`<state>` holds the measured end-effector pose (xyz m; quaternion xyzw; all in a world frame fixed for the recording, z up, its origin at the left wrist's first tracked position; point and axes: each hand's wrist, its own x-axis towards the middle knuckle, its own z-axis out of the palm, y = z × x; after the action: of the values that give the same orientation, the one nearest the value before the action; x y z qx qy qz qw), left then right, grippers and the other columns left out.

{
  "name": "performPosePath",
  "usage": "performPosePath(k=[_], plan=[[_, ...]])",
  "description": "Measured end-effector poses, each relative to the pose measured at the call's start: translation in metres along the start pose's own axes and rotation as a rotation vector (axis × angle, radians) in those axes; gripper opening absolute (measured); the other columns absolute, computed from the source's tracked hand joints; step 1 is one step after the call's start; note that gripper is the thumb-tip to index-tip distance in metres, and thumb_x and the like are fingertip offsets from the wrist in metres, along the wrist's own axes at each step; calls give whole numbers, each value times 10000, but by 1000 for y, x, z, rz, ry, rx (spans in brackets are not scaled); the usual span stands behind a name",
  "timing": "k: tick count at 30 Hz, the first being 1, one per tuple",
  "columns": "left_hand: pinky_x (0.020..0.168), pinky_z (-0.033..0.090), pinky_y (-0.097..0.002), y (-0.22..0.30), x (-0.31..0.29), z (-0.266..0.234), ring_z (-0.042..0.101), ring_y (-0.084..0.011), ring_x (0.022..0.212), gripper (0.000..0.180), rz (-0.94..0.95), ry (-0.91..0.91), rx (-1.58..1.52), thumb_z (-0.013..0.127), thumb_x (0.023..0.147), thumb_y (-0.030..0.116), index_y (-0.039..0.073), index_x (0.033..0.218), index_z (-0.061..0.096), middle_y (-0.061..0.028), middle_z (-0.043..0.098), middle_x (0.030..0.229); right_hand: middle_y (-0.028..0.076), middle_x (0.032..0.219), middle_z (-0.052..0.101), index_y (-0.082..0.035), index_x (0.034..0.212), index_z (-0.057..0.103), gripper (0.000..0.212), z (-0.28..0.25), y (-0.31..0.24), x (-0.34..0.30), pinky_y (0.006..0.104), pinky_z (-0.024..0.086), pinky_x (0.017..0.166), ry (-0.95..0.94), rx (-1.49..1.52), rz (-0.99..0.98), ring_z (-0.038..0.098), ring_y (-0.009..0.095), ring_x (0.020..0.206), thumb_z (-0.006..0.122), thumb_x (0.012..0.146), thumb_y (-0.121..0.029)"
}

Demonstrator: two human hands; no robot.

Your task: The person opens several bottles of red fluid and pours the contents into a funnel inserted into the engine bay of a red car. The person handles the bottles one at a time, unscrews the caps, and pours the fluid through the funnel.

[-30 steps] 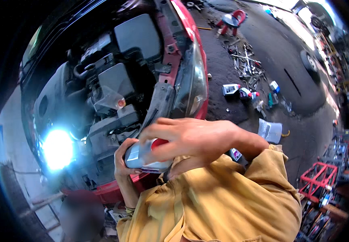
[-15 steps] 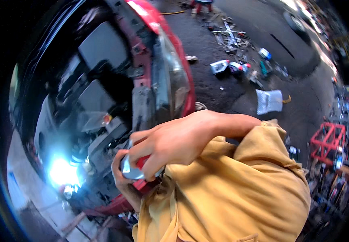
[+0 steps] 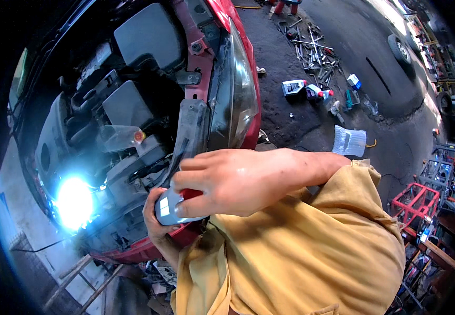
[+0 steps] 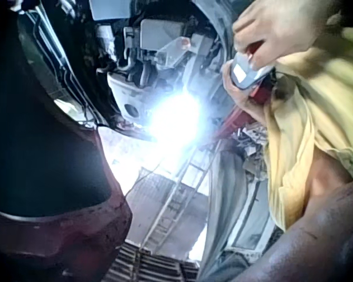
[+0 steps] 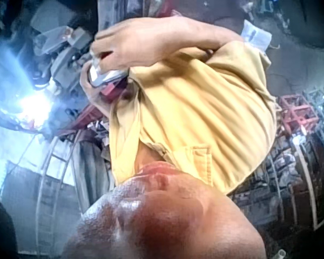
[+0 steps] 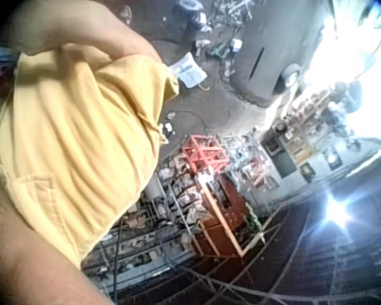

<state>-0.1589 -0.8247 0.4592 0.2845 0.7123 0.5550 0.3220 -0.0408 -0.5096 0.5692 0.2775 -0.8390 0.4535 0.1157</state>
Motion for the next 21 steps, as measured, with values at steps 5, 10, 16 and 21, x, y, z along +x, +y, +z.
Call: performPosePath(k=[5, 10, 16, 21], plan=[[980, 443, -356, -11, 1, 0, 582, -214, 1113, 1017, 16, 151, -30, 926, 498, 581, -17, 1242, 574, -95, 601, 1184, 185, 1208, 630, -31, 1239, 599, 427, -11, 77, -23, 421, 495, 976, 352, -146, 367, 610, 333, 1107, 733, 839, -93], [1069, 376, -366, -10, 13, 11, 519, -231, 1228, 1033, 69, 352, -129, 963, 490, 418, 7, 1331, 528, -89, 548, 1298, 167, 1132, 607, -20, 1161, 591, 420, 19, 172, -37, 425, 515, 881, 393, -412, 757, 633, 353, 1029, 763, 837, -225], [1082, 366, -367, 0, 33, 27, 494, -228, 1248, 998, 105, 466, -244, 968, 514, 313, 54, 1366, 519, -65, 515, 1314, 134, 1145, 589, -43, 1172, 633, 466, 38, 199, -28, 417, 520, 868, 380, -631, 639, 602, 335, 1071, 776, 820, -313], [1082, 368, -367, -5, 51, 35, 491, -222, 1243, 969, 108, 482, -239, 963, 511, 247, 69, 1350, 512, -49, 514, 1302, 145, 1085, 601, -35, 1193, 635, 433, 24, 166, -10, 361, 536, 778, 414, -549, 758, 647, 259, 909, 762, 865, -288]])
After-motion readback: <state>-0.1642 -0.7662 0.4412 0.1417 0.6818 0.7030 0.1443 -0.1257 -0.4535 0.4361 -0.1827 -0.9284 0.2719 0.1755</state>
